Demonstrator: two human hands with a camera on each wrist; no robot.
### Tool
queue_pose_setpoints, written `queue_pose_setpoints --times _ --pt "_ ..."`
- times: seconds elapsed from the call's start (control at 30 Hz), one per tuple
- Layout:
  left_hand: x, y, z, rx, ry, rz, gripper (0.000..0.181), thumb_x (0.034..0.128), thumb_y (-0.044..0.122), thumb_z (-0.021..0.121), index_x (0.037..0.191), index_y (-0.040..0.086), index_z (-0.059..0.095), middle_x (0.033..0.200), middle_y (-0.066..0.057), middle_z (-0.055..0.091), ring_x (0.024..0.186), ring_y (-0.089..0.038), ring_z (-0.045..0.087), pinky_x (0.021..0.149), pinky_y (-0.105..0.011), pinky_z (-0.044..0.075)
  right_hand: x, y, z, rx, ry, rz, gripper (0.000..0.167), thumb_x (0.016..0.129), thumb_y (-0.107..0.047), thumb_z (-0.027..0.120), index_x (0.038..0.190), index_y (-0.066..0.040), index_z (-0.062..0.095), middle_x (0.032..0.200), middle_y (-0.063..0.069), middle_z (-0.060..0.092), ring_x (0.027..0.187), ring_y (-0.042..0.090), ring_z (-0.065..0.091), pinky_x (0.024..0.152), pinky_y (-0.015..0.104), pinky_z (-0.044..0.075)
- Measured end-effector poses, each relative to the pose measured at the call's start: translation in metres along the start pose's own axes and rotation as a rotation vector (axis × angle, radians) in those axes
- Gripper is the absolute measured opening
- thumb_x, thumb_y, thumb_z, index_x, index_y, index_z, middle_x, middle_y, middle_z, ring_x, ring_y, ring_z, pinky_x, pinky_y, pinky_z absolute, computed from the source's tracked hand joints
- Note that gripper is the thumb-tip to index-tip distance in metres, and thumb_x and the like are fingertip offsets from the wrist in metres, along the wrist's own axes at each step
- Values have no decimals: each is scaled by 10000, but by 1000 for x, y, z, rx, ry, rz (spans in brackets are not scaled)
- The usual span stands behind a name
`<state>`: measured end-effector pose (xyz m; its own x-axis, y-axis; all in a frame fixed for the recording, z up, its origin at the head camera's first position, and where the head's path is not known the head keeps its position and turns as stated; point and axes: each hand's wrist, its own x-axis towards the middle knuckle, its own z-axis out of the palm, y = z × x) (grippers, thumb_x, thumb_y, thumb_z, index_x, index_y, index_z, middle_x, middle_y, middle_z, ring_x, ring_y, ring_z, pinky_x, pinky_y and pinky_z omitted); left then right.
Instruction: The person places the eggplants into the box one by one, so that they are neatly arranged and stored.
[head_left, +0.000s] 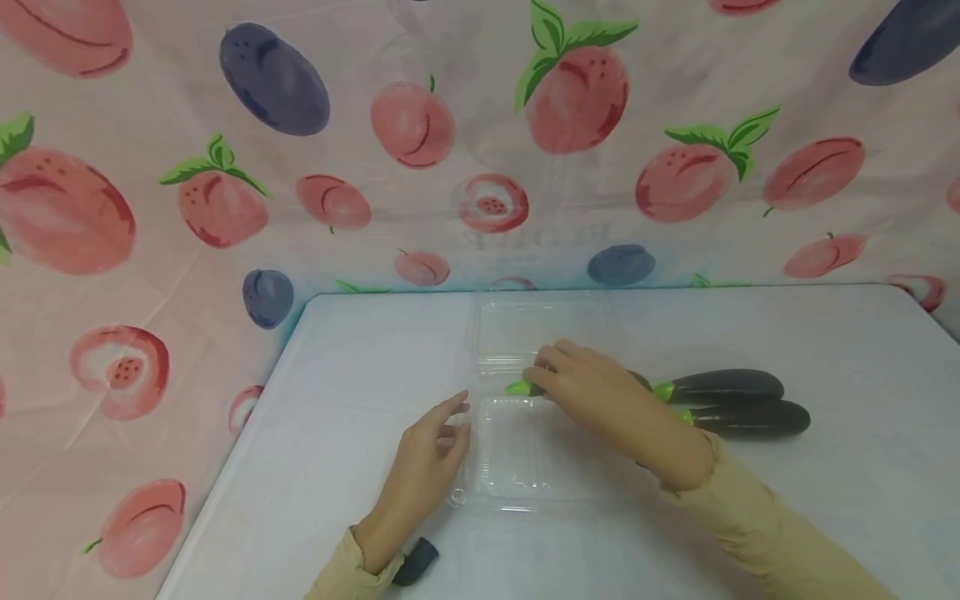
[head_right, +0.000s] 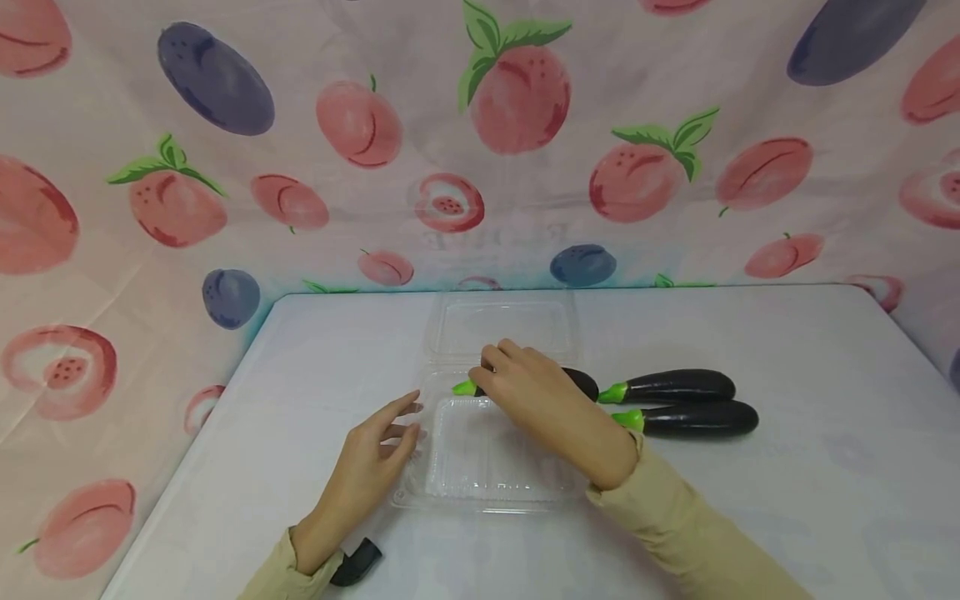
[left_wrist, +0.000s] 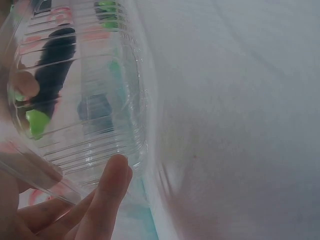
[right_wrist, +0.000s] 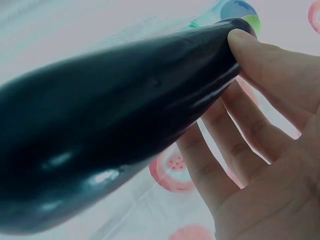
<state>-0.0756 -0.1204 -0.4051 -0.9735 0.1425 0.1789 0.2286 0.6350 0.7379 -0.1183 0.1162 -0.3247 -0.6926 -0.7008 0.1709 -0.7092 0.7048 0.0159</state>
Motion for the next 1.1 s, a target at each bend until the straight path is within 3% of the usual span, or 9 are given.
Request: queue_pose_setpoints --times 0.2,0.5,1.1 --pt "0 2 0 3 -11 -21 441 973 126 614 1405 77 537 1273 -68 662 980 -174 703 782 -230 593 6 -2 4 -10 -1 -25 374 785 -76 834 1131 -106 695 1022 39 640 956 199 593 852 322 581" --pt "0 1 -1 4 -10 -6 443 972 123 614 1404 64 535 1273 -81 659 976 -185 705 779 -247 600 11 -4 11 -28 -2 -59 339 785 -92 839 1097 -111 709 1012 41 632 940 192 587 846 300 579" --pt "0 2 0 8 -20 -37 451 981 154 609 1419 92 522 1284 -57 656 991 -168 701 794 -238 594 18 -8 25 -53 -63 -43 290 843 -90 783 1122 -123 709 1030 30 648 951 167 612 869 287 578"
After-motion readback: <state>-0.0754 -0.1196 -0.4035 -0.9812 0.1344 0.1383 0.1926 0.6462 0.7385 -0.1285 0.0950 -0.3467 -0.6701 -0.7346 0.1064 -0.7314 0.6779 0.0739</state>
